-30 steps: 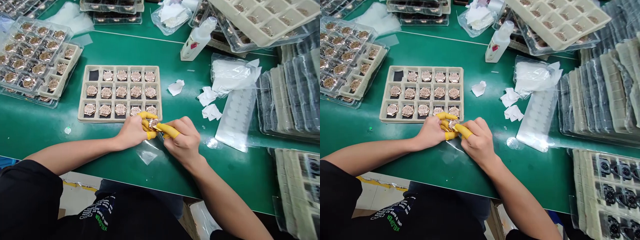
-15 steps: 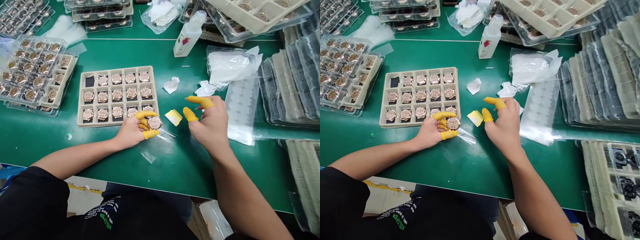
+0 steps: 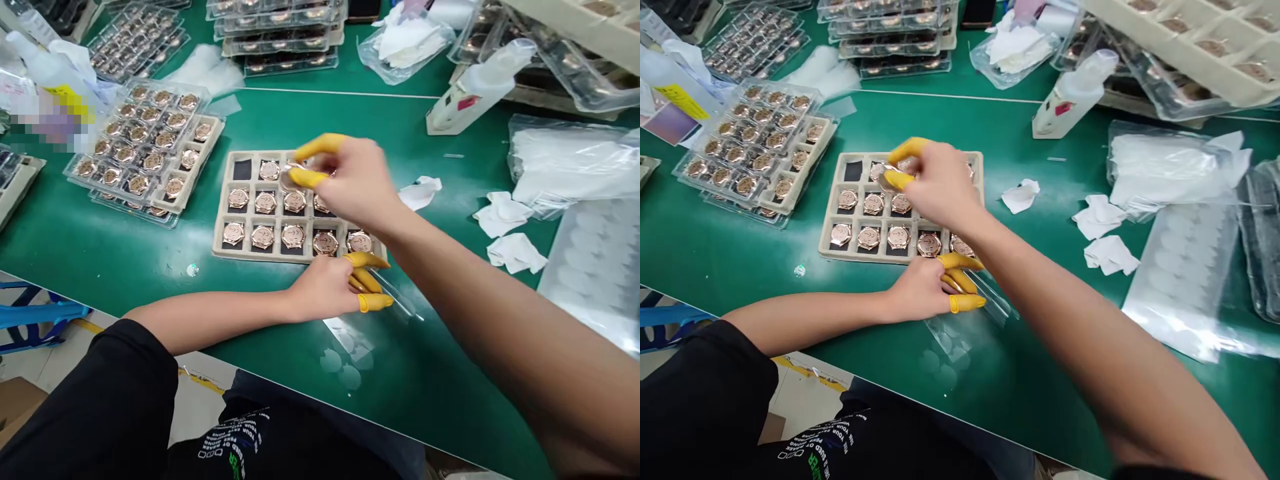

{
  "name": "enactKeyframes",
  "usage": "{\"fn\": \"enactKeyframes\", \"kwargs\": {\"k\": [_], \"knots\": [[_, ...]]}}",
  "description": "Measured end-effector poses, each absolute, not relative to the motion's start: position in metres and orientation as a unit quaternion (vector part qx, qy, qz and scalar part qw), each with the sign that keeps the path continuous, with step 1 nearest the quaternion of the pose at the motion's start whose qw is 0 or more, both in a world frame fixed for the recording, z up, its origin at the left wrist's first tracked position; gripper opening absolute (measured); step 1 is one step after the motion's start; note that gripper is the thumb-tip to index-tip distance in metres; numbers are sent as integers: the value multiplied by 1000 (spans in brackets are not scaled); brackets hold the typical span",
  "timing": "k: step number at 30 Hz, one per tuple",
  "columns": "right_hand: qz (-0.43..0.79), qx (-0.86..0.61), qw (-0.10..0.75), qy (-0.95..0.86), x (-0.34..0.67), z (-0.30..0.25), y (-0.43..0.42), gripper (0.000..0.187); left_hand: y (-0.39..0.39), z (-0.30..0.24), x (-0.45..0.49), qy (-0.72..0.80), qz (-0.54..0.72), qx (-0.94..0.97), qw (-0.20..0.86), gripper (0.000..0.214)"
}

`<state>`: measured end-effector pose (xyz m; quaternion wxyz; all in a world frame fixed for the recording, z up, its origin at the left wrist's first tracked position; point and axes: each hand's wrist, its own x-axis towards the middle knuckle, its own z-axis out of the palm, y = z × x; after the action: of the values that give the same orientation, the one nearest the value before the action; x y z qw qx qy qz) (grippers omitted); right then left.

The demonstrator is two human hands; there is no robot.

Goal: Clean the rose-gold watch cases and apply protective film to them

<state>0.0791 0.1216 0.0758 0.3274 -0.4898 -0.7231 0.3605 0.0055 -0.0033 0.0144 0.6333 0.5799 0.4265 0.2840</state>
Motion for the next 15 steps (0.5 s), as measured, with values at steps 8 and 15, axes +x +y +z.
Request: {"fn": "enactKeyframes", "kwargs": {"k": [8,15], "knots": [[196,-510,183,-817,-13,83,170,25,0,15,2,424,244,659,572,18],[192,-730,16,-655,129,81,105,40,-2,19,3,414,238,615,628,48]]}}
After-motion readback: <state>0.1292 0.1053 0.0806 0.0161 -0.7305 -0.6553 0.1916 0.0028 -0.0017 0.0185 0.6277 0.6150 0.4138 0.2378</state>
